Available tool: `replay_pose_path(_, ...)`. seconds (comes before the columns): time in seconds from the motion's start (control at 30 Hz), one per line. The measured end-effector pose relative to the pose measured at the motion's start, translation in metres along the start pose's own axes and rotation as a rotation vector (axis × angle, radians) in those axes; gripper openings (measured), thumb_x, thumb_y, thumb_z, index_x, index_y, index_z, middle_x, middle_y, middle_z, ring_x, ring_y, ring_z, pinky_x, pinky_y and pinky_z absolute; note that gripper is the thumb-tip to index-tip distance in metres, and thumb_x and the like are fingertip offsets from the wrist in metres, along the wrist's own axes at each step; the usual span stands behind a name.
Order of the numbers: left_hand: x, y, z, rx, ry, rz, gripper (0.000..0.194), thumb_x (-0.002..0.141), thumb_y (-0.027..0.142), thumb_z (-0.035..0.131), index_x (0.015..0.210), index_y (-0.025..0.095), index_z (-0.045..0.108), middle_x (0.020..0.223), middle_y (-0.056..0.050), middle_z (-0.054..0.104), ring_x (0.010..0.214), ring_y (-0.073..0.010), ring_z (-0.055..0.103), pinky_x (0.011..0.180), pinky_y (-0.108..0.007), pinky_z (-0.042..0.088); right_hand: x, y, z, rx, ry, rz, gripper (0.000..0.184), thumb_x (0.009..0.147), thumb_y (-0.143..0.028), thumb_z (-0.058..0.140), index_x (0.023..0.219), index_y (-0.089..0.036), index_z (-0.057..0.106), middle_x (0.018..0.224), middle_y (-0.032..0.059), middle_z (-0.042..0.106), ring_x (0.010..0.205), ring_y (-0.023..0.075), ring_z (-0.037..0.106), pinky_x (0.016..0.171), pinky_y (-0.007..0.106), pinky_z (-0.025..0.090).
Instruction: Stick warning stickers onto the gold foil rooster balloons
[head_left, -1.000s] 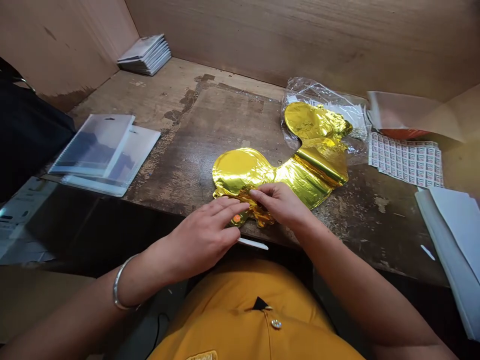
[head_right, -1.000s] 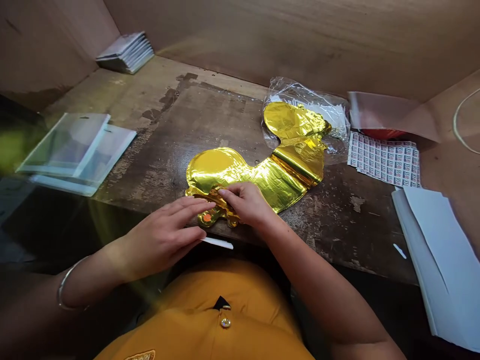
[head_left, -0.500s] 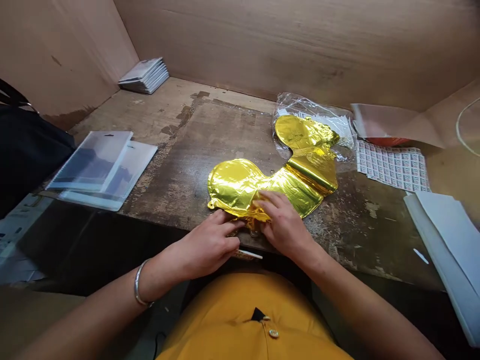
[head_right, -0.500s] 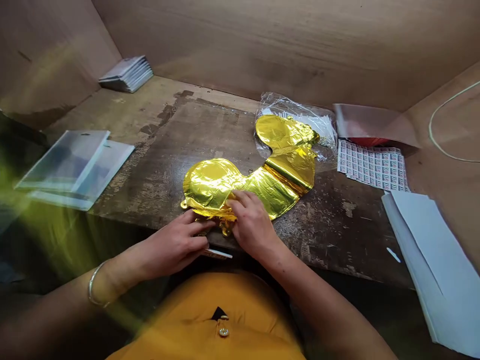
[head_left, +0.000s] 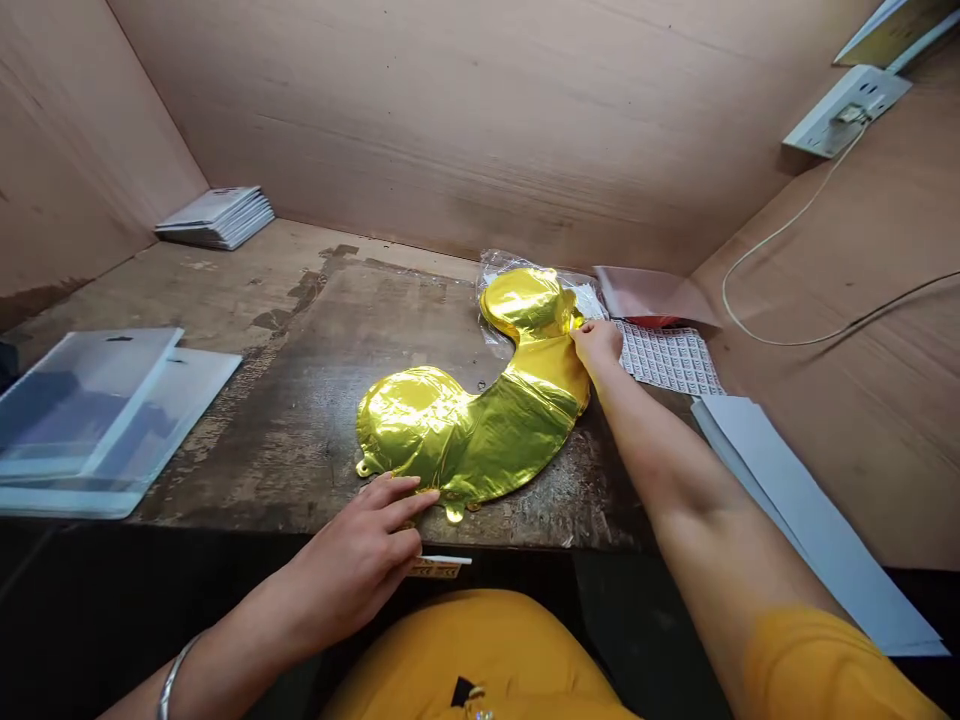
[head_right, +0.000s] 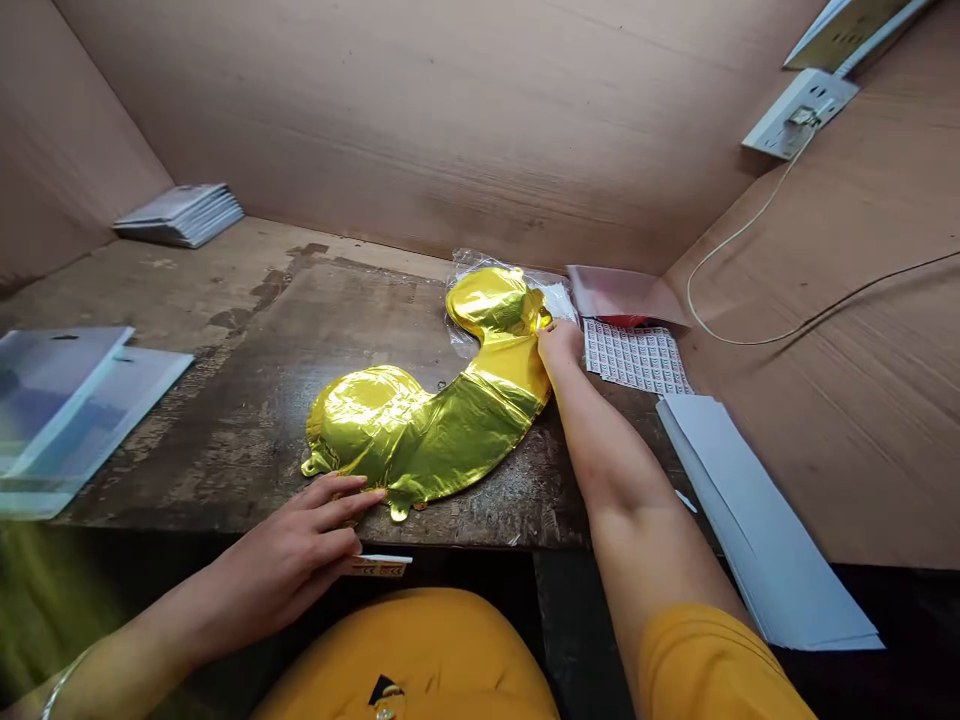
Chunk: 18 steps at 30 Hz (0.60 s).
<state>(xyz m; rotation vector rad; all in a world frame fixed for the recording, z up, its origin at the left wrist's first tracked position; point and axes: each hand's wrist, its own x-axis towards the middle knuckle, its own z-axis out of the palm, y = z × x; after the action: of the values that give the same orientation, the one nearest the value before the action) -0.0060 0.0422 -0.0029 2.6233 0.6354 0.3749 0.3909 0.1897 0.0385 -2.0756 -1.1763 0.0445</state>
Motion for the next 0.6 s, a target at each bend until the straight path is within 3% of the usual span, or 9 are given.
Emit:
replay_pose_path(0.13,0.002,-0.002,0.0,-0.001,0.007,0.009,0.024,0.092,0.018,0.047,0.073,0.018,0.062,0.135,-0.004,0.058,0.127,-0.0302,0.044,0.104,-0.05,0.041,-0.006,-0.011,-0.007,-0.068,0.082,0.01,0.019,0.078,-0.025,0.057,0.061,-0.017,0.056,0.075,0.0095,0.059,0.085,0.023,0.058,0.075,0.036,0.041)
replay_pose_path(0.23,0.004,-0.001,-0.004,-0.024,-0.007,0.02,0.022,0.092,0.02,0.048,0.077,0.018,0.065,0.134,-0.004,0.059,0.127,-0.0304,0.044,0.105,-0.05,0.038,-0.054,-0.041,-0.017,-0.095,0.085,-0.182,0.012,0.081,-0.023,0.056,0.082,-0.014,0.064,0.093,0.0137,0.063,0.094,0.0252,0.058,0.082,0.039,0.041)
replay_pose_path(0.3,0.004,0.003,-0.012,-0.061,-0.005,0.01,0.02,0.092,0.022,0.049,0.082,0.019,0.066,0.133,-0.004,0.059,0.124,-0.0288,0.047,0.105,-0.049,0.036,-0.108,-0.063,-0.027,-0.004,-0.138,-0.464,0.019,0.087,-0.029,0.052,0.089,-0.015,0.066,0.093,0.0107,0.067,0.09,0.0221,0.061,0.082,0.036,0.043)
replay_pose_path(0.4,0.004,0.014,-0.024,-0.163,0.024,-0.092,0.017,0.091,0.022,0.051,0.086,0.02,0.067,0.124,-0.004,0.064,0.106,-0.0221,0.058,0.096,-0.041,0.041,-0.196,-0.087,-0.047,0.173,-0.706,-0.693,0.031,0.082,-0.035,0.065,0.108,-0.018,0.065,0.105,0.0076,0.069,0.096,0.0197,0.062,0.084,0.03,0.045)
replay_pose_path(0.47,0.005,0.022,-0.031,-0.264,0.02,-0.194,0.017,0.09,0.021,0.051,0.088,0.02,0.067,0.105,-0.003,0.07,0.093,-0.0181,0.062,0.086,-0.035,0.043,-0.237,-0.092,-0.055,0.241,-0.952,-0.659,0.025,0.083,-0.032,0.065,0.105,-0.019,0.066,0.097,0.0045,0.071,0.088,0.0163,0.063,0.077,0.026,0.046)
replay_pose_path(0.53,0.004,0.027,-0.034,-0.353,-0.01,-0.314,0.017,0.089,0.023,0.052,0.088,0.021,0.068,0.087,0.0,0.071,0.079,-0.015,0.063,0.075,-0.03,0.044,-0.259,-0.09,-0.055,0.251,-1.017,-0.539,0.013,0.087,-0.027,0.058,0.09,-0.019,0.068,0.08,0.0014,0.069,0.073,0.0129,0.062,0.067,0.024,0.044)
replay_pose_path(0.6,0.001,0.029,-0.035,-0.373,-0.021,-0.421,0.015,0.087,0.028,0.056,0.089,0.022,0.07,0.077,0.002,0.07,0.071,-0.0137,0.062,0.067,-0.027,0.042,-0.263,-0.083,-0.05,0.262,-1.026,-0.4,0.017,0.089,-0.026,0.055,0.081,-0.019,0.067,0.069,-0.0008,0.066,0.064,0.0106,0.057,0.061,0.023,0.041)
